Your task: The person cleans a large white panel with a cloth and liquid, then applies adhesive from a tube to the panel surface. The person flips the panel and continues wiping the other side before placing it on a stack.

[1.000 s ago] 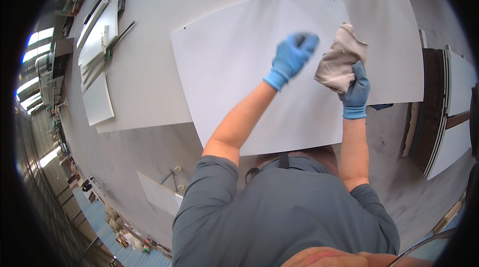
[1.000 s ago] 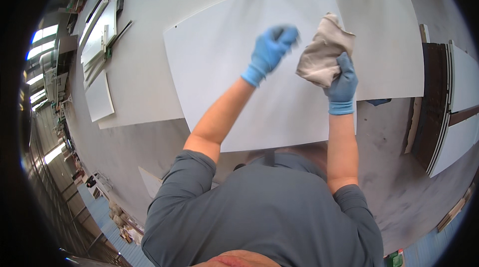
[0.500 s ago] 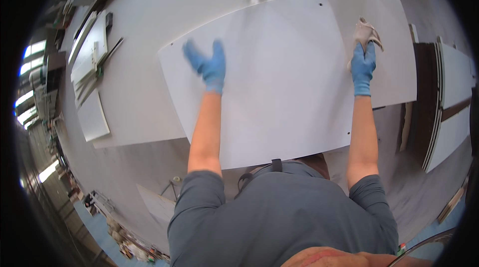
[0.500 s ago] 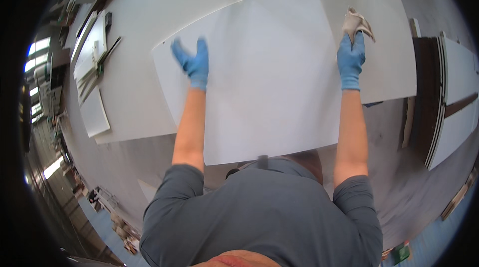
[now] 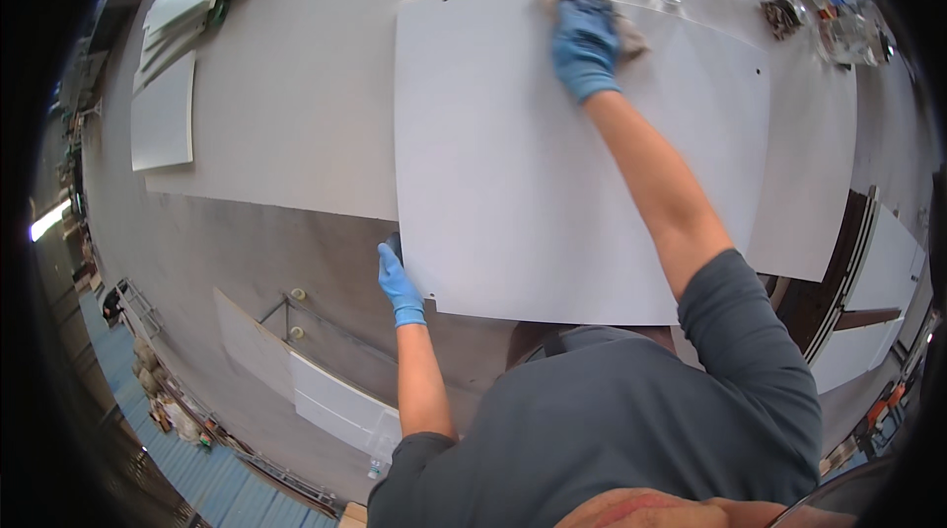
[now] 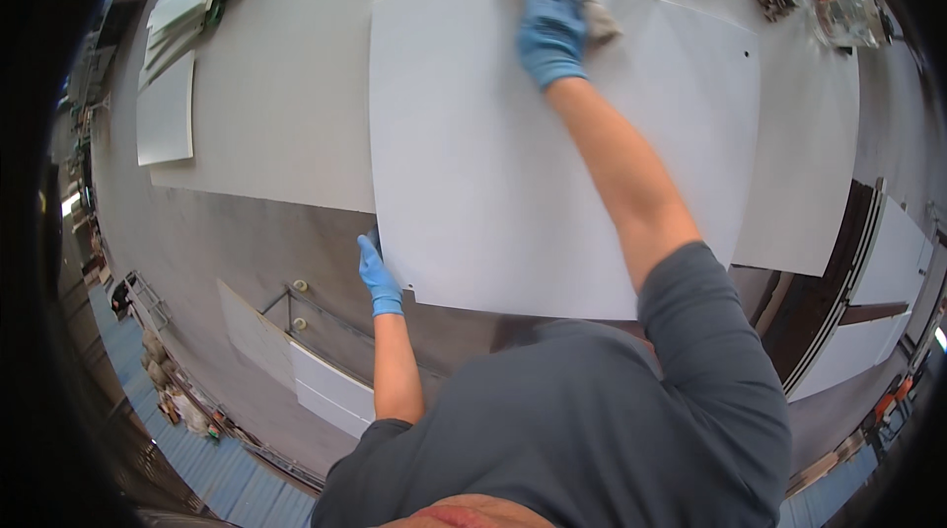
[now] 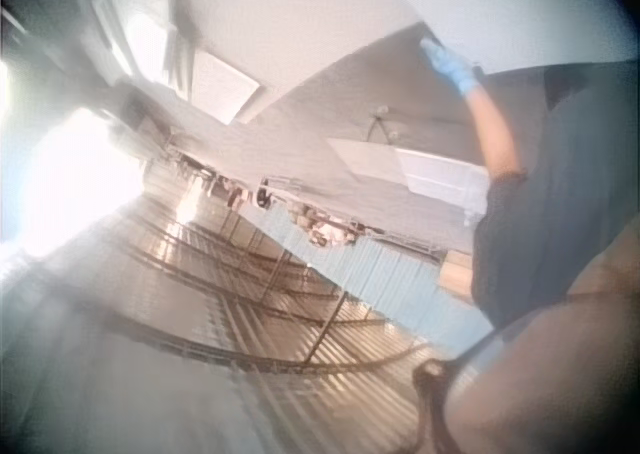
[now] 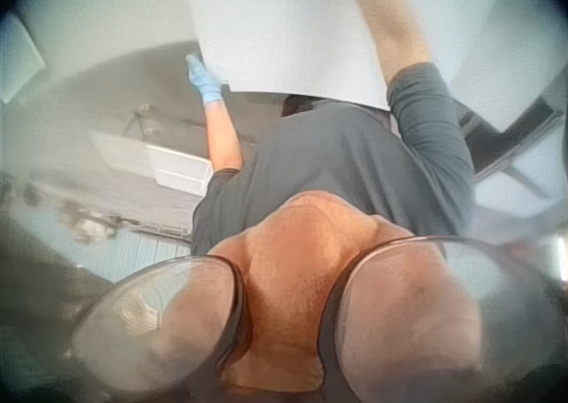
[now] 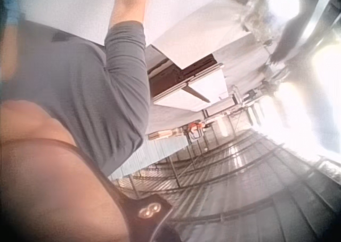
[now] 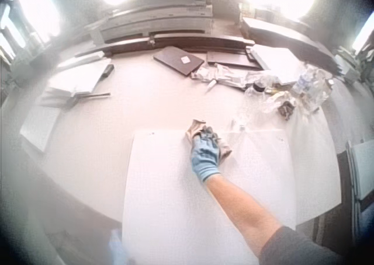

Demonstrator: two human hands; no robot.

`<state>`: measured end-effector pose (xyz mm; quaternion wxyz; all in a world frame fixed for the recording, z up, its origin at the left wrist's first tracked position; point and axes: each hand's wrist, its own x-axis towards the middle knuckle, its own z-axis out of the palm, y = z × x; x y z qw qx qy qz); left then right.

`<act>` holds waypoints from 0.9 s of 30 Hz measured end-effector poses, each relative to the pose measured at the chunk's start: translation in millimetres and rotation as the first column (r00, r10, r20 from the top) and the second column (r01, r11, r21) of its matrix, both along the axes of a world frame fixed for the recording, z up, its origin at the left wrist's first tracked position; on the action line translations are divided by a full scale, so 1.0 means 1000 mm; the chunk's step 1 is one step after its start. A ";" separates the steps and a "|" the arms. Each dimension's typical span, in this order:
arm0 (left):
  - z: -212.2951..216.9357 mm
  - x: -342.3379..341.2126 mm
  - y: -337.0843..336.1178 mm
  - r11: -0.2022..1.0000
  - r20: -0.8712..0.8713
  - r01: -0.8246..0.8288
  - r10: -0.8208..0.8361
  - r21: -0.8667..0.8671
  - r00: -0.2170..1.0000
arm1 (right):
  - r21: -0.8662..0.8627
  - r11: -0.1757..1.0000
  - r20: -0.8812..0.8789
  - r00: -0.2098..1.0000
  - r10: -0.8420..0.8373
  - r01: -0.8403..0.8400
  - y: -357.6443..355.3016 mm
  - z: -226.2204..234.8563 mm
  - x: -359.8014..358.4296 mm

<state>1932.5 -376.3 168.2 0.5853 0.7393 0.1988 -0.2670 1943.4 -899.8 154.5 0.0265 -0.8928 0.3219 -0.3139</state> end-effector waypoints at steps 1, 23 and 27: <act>0.006 -0.001 -0.001 0.996 0.011 -0.074 0.075 -0.057 0.997 | 0.113 0.991 -0.014 0.997 0.079 -0.077 0.025 0.004 0.039; 0.033 -0.090 0.126 0.712 -0.201 -0.668 0.637 -0.215 0.744 | 0.768 0.150 0.514 0.739 0.435 -0.623 0.122 0.099 -0.072; 0.008 -0.119 0.104 0.733 -0.335 -0.656 0.581 -0.183 0.742 | 0.178 0.932 0.047 0.949 0.312 -0.315 -0.030 0.075 -0.087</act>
